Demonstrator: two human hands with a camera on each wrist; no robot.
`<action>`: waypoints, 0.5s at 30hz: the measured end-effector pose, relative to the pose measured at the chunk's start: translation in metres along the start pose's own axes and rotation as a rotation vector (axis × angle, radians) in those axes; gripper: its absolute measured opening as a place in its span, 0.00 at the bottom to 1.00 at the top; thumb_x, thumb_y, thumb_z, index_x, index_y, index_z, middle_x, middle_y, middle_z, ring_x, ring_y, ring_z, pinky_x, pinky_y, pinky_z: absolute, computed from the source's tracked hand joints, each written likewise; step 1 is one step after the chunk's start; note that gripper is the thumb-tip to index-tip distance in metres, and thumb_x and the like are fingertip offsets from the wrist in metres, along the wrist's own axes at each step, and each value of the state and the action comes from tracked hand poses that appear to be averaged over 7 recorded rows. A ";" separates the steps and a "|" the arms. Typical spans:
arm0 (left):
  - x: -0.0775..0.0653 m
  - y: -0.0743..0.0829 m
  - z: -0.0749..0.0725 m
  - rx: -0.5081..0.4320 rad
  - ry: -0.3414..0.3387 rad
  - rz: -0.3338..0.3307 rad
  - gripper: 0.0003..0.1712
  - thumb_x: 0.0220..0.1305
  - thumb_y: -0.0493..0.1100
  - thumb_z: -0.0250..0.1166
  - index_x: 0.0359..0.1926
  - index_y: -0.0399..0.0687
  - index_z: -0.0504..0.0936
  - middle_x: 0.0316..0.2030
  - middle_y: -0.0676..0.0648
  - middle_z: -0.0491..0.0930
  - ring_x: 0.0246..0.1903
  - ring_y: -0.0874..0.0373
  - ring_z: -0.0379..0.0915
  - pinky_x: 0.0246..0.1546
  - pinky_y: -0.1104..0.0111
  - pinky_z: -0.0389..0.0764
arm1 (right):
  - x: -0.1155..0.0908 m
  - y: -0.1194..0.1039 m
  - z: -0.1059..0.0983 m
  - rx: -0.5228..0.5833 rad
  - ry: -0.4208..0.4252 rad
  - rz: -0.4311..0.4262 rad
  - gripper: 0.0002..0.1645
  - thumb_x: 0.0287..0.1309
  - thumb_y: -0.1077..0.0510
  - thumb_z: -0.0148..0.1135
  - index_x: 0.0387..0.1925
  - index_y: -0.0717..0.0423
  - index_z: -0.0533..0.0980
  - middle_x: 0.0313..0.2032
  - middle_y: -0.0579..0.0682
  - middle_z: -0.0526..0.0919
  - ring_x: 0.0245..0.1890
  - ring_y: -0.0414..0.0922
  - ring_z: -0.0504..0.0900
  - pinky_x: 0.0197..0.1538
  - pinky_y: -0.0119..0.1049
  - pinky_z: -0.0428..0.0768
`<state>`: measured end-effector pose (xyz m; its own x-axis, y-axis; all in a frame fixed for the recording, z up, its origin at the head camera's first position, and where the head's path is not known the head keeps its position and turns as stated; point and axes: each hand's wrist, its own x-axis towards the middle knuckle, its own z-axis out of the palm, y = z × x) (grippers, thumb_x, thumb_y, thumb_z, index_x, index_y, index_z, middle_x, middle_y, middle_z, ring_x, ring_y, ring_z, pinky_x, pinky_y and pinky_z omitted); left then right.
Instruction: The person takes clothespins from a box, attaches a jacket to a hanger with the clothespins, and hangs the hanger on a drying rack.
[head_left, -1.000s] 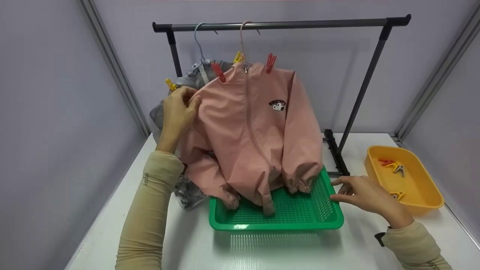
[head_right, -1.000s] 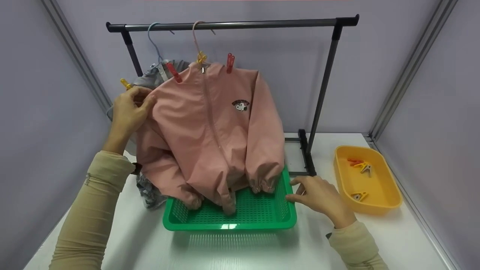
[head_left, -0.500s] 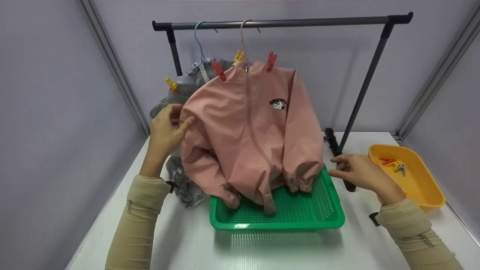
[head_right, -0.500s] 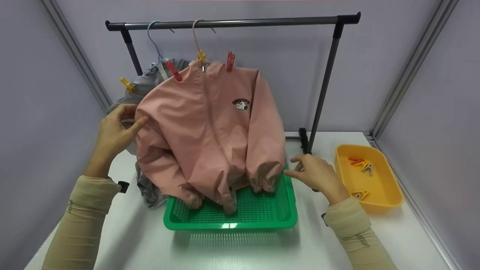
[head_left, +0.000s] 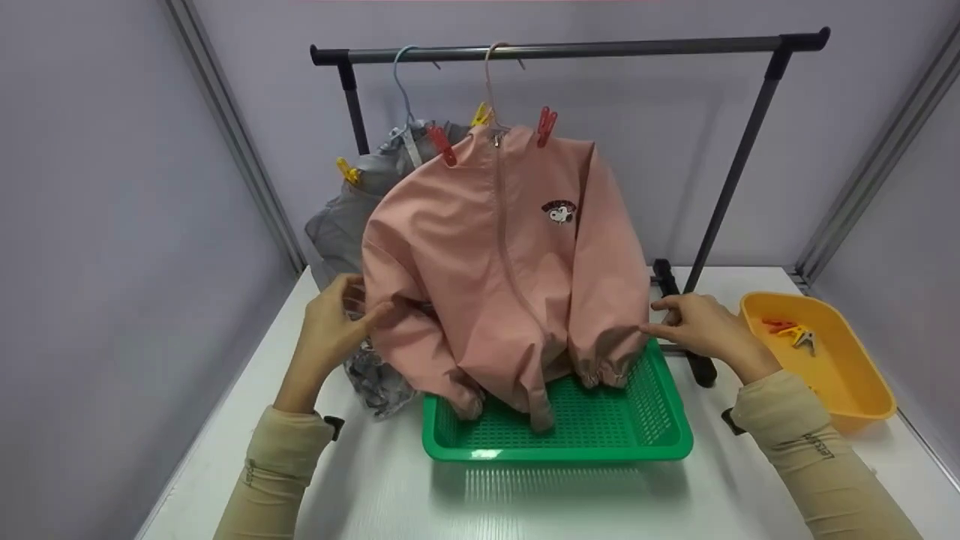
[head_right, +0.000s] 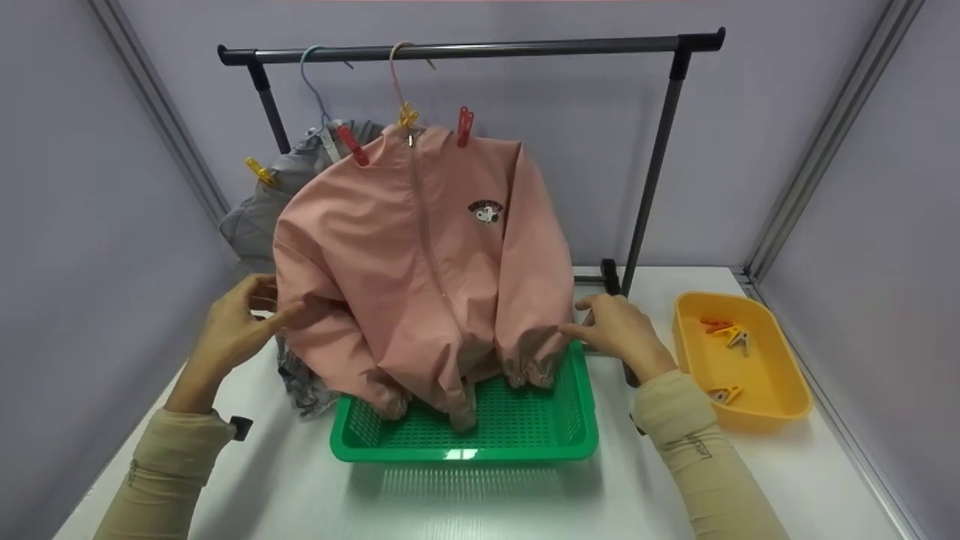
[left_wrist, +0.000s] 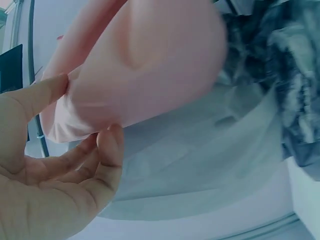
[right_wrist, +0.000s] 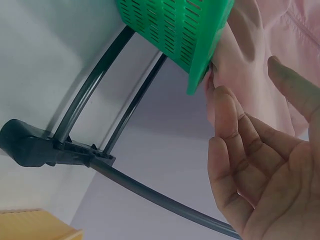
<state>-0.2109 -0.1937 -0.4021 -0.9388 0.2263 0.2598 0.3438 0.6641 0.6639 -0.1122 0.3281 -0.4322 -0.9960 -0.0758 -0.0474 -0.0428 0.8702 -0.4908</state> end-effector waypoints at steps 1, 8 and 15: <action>-0.004 -0.003 0.002 0.006 -0.012 -0.011 0.34 0.70 0.54 0.75 0.66 0.38 0.78 0.51 0.34 0.86 0.50 0.41 0.85 0.54 0.49 0.83 | 0.001 0.001 0.001 -0.001 -0.002 -0.002 0.39 0.71 0.41 0.70 0.65 0.70 0.78 0.42 0.60 0.92 0.36 0.46 0.88 0.41 0.45 0.86; -0.028 -0.018 0.020 0.040 -0.101 -0.068 0.27 0.66 0.60 0.76 0.48 0.40 0.84 0.37 0.43 0.86 0.37 0.52 0.80 0.40 0.62 0.79 | 0.010 0.003 0.006 0.006 -0.034 0.008 0.35 0.69 0.41 0.71 0.61 0.67 0.82 0.37 0.57 0.91 0.33 0.44 0.84 0.35 0.39 0.81; -0.045 -0.024 0.035 0.008 -0.208 -0.090 0.24 0.63 0.60 0.78 0.42 0.44 0.88 0.34 0.47 0.88 0.34 0.58 0.82 0.38 0.63 0.82 | 0.017 0.006 0.009 0.028 -0.044 0.002 0.27 0.67 0.42 0.73 0.50 0.63 0.87 0.28 0.50 0.85 0.28 0.42 0.77 0.32 0.37 0.75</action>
<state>-0.1774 -0.1946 -0.4545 -0.9503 0.3073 0.0492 0.2592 0.6939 0.6718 -0.1282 0.3281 -0.4436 -0.9917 -0.0961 -0.0858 -0.0384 0.8563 -0.5150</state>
